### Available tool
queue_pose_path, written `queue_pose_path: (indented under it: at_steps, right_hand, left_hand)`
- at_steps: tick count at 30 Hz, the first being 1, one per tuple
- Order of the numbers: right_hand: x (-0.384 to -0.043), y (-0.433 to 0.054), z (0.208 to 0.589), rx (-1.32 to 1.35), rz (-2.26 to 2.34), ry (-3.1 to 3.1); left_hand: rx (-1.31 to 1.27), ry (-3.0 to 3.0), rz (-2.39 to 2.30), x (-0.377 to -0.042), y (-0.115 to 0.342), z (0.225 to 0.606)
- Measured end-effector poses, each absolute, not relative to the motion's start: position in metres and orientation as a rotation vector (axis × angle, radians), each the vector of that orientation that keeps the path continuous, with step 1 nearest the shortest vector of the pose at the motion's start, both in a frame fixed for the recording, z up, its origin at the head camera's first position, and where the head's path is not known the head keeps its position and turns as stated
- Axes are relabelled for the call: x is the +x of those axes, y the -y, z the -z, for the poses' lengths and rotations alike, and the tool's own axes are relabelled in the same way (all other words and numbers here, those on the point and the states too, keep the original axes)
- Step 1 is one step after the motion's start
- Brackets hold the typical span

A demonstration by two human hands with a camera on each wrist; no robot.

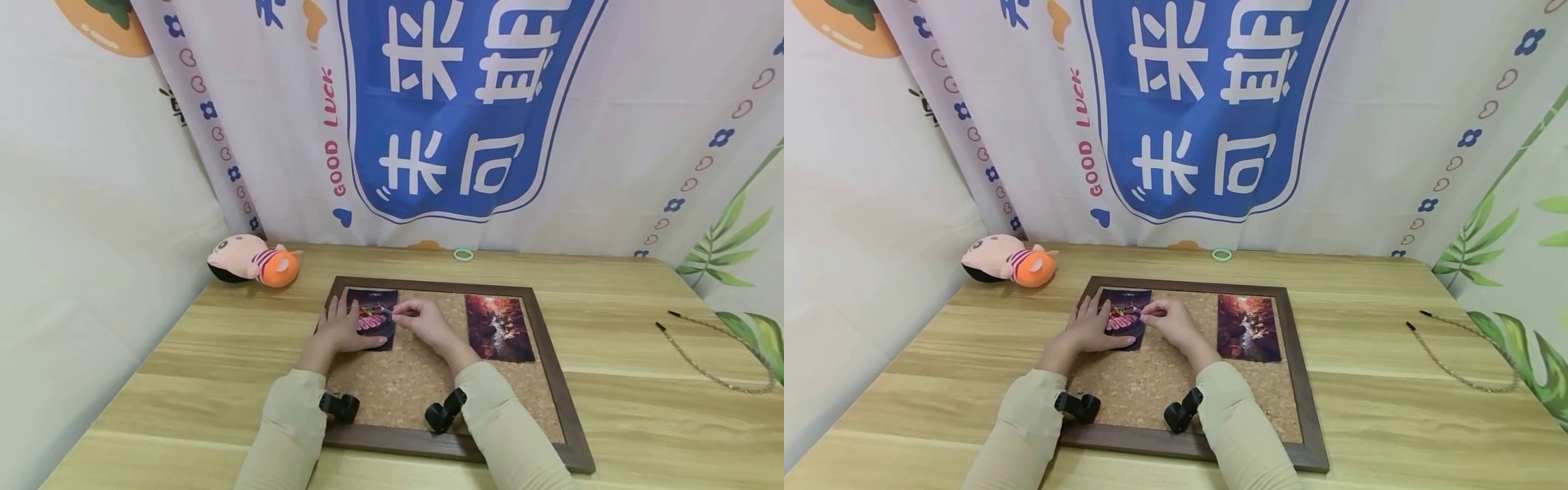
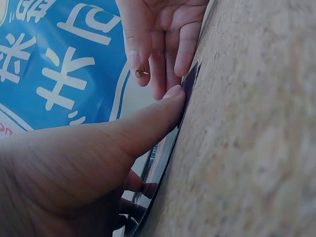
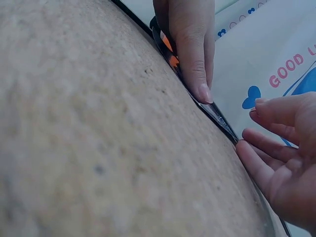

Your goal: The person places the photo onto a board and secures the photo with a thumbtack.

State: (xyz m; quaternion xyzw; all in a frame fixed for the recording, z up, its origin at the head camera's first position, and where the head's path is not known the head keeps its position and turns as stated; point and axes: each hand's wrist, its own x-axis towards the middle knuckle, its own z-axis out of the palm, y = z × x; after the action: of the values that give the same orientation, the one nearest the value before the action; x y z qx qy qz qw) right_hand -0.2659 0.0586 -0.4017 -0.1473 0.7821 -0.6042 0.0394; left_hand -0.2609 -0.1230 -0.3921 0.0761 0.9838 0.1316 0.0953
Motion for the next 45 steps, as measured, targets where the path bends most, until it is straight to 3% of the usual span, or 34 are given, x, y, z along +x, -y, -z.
queue_pose_path:
  at_steps: [14,22,45]
  right_hand:
    - [-0.304,-0.035,0.381,-0.343,1.77,-2.483]
    - [-0.324,-0.016,0.394,-0.269,1.737,-2.531]
    - [-0.322,0.002,0.4,-0.216,1.336,-2.835]
  left_hand:
    - [0.252,-2.881,-0.38,-0.26,0.127,0.393]
    - [0.267,-2.882,-0.382,-0.259,0.124,0.393]
    - [0.297,-2.946,-0.404,-0.261,0.125,0.396]
